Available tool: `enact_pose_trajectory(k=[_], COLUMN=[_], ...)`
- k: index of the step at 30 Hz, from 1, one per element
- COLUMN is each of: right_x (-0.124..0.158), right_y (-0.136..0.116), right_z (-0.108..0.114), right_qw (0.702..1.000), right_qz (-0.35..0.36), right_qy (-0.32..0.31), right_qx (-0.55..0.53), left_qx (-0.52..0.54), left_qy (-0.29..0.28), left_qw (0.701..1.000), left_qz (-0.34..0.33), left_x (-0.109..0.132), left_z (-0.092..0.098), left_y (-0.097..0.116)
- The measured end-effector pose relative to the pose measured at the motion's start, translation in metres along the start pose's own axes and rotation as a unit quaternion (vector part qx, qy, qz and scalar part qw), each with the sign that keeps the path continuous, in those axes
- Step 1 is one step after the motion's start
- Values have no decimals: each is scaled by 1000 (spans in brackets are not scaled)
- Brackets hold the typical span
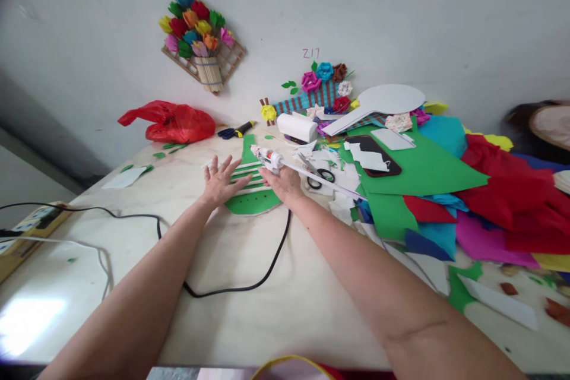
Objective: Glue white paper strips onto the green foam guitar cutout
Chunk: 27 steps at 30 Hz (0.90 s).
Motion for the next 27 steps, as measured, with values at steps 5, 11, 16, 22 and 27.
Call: enact_pose_trajectory(k=[5, 11, 16, 22, 27], right_x=[-7, -15, -17, -16, -18], right_y=[0, 9, 14, 8, 8], right_z=[9, 21, 22, 23, 25], right_qw=[998, 997, 996, 997, 998], right_qz=[-2, -60, -75, -70, -57], right_qy=[21, 26, 29, 29, 31], right_qx=[-61, -28, -26, -18, -25], left_qx=[69, 126, 138, 109, 140], left_qy=[94, 15, -7, 53, 95], left_qw=[992, 990, 987, 989, 978], left_qz=[-41, -58, -82, -88, -123], left_x=[-5, -11, -11, -11, -12], left_z=[23, 18, 20, 35, 38], left_y=[-20, -37, -28, -17, -13])
Point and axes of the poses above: each hand's wrist, its own x-axis away from the middle knuckle, its own z-axis out of the back of the hand, y = z × x, the point moved 5 cm from there along -x, towards the middle knuckle, and after that the axes turned 13 degrees about x, right-handed, at the moved point
